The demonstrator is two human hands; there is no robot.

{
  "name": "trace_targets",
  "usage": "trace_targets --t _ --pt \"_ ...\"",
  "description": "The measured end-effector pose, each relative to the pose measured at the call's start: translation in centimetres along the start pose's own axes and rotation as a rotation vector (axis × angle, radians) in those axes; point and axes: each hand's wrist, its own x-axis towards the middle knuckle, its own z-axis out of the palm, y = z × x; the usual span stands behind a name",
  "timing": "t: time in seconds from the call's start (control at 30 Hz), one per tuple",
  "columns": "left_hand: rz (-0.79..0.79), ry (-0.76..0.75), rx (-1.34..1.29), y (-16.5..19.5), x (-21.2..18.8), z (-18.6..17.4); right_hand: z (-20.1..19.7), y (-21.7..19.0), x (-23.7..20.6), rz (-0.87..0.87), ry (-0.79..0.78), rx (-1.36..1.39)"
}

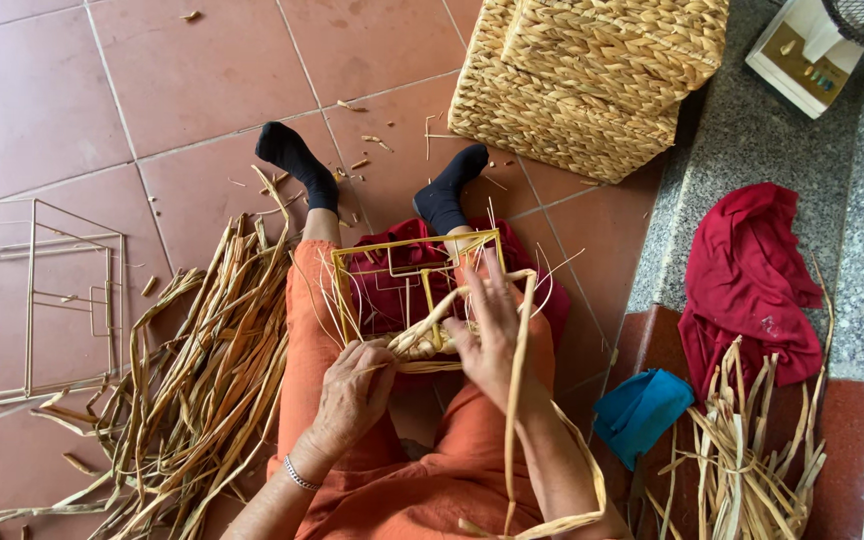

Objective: The person sits on the floor weaving dried palm strips around a bamboo frame to form a basket. They select strips from a pile beside them, fold and weave them over the frame's ribs, and press the woven rows tight by hand.

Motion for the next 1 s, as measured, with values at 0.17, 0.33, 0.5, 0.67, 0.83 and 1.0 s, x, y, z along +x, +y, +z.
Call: trace_targets --t 0.17,0.33,0.5,0.67,0.83,1.0 --pt "-0.072 -0.027 -0.131 -0.1 0.4 -0.5 -1.1 2.0 -2.2 0.682 0.077 0.499" --pt "0.043 -0.073 -0.055 -0.4 0.3 -0.5 1.0 -1.1 -3.0 0.059 -0.099 0.386" --pt "0.076 -0.075 -0.056 -0.2 0.0 -0.7 2.1 -2.2 -1.8 -0.177 -0.173 -0.152" --pt "0.091 -0.066 -0.112 -0.1 -0.1 -1.5 3.7 -1.4 -2.3 -0.042 -0.214 -0.163" --pt "-0.129 -0.088 -0.088 -1.5 0.6 -0.9 4.1 -1.2 -4.2 -0.088 -0.202 -0.129" --pt "-0.287 -0.135 -0.002 -3.1 2.1 1.0 3.9 -0.9 -6.8 -0.006 -0.229 -0.074"
